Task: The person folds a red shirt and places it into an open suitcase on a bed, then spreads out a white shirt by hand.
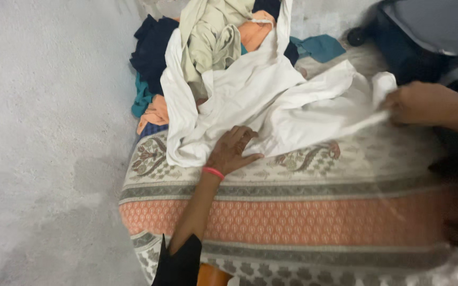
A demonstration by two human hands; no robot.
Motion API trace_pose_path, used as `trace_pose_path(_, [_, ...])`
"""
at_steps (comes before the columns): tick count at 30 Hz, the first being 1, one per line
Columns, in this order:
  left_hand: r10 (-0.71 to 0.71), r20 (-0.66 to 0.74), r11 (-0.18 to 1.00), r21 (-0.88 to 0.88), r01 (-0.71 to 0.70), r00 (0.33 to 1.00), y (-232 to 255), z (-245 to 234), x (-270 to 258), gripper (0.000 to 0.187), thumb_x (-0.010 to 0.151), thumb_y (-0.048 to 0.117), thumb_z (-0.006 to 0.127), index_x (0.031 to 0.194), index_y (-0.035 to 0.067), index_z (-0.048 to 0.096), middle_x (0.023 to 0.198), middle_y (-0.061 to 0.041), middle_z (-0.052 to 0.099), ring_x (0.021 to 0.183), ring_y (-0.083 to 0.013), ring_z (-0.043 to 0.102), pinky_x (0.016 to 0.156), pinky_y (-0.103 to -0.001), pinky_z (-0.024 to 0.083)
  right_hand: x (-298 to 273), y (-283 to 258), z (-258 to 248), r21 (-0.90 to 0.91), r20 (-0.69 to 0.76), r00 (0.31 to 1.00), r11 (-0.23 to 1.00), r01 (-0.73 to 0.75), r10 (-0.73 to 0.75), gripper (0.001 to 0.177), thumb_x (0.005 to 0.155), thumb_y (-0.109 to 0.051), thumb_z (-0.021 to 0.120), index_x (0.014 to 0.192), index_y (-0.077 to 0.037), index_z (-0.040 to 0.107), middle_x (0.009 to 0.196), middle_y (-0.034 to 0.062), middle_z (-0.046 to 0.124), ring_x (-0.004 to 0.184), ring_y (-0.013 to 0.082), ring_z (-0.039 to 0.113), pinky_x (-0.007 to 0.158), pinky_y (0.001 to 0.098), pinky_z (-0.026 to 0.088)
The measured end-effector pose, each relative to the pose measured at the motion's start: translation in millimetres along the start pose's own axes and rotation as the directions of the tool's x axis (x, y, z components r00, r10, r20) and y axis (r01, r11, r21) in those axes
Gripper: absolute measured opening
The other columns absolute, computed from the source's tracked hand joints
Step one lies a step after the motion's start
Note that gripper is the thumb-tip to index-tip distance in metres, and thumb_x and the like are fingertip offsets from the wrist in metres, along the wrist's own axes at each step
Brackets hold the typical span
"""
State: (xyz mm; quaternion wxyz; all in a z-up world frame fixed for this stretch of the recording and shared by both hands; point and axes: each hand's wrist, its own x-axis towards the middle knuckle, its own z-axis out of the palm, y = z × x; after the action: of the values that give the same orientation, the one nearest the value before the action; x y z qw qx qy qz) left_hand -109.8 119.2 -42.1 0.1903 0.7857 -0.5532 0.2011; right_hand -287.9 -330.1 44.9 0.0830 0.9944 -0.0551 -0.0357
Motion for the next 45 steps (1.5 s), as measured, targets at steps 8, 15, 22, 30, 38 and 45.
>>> trace_pose_path(8, [0.023,0.017,0.996,0.089,-0.025,1.0,6,-10,-29,0.051,0.093,0.049,0.067,0.125,0.009,0.066,0.116,-0.008,0.059,0.11,-0.0266,0.059,0.096,-0.04,0.049,-55,-3,51,0.127,0.161,0.923,0.92,-0.371,0.35,0.03,0.097,-0.038,0.064,0.116,-0.021,0.08,0.103,0.0089,0.084,0.094,0.0296,0.08,0.092,0.0437,0.061])
trace_pose_path(15, [-0.079,-0.025,0.99,0.116,0.082,0.997,5,-12,-41,0.044,0.096,0.046,0.066,0.118,0.008,0.068,0.109,-0.005,0.063,0.107,-0.0242,0.061,0.096,-0.038,0.05,19,-75,76,0.47,-0.301,0.922,0.879,-0.079,0.244,0.036,0.099,-0.043,0.061,0.112,-0.014,0.079,0.105,0.0163,0.077,0.091,0.0358,0.074,0.084,0.0485,0.057])
trace_pose_path(22, [-0.141,-0.035,0.99,-0.013,0.14,0.989,6,-19,-36,0.039,0.089,0.045,0.073,0.108,0.011,0.072,0.108,-0.004,0.065,0.109,-0.0247,0.061,0.1,-0.038,0.048,102,-139,94,0.206,-0.558,0.804,0.973,-0.105,0.205,0.035,0.089,-0.045,0.072,0.104,-0.015,0.08,0.11,0.0165,0.071,0.105,0.0341,0.067,0.085,0.0466,0.056])
trace_pose_path(30, [-0.259,0.004,0.958,-0.122,0.258,0.966,15,-27,-36,0.041,0.083,0.044,0.079,0.108,0.012,0.075,0.107,-0.001,0.066,0.107,-0.0206,0.062,0.1,-0.036,0.049,95,-110,81,0.39,-0.673,0.699,0.919,0.061,0.239,0.03,0.088,-0.031,0.081,0.109,-0.01,0.081,0.11,0.0154,0.074,0.091,0.033,0.071,0.082,0.0455,0.057])
trace_pose_path(38, [-0.042,-0.113,0.96,0.27,0.071,0.993,2,-22,-39,0.045,0.081,0.022,0.073,0.125,0.011,0.068,0.119,-0.006,0.067,0.116,-0.0233,0.06,0.11,-0.044,0.04,6,-38,38,0.96,-0.278,0.807,0.17,0.221,0.521,0.024,0.093,-0.008,0.081,0.112,0.001,0.07,0.098,0.0106,0.069,0.076,0.0157,0.06,0.06,0.0322,0.049])
trace_pose_path(45, [-0.177,0.067,0.965,0.206,0.16,0.982,-27,-39,-70,0.031,0.096,0.005,0.059,0.118,0.02,0.074,0.115,-0.004,0.07,0.119,-0.0246,0.066,0.104,-0.037,0.054,-47,-14,28,0.602,0.209,0.977,0.792,-0.101,-0.035,0.065,0.083,-0.015,0.082,0.147,-0.02,0.075,0.106,0.0245,0.065,0.091,0.0315,0.067,0.081,0.0406,0.058])
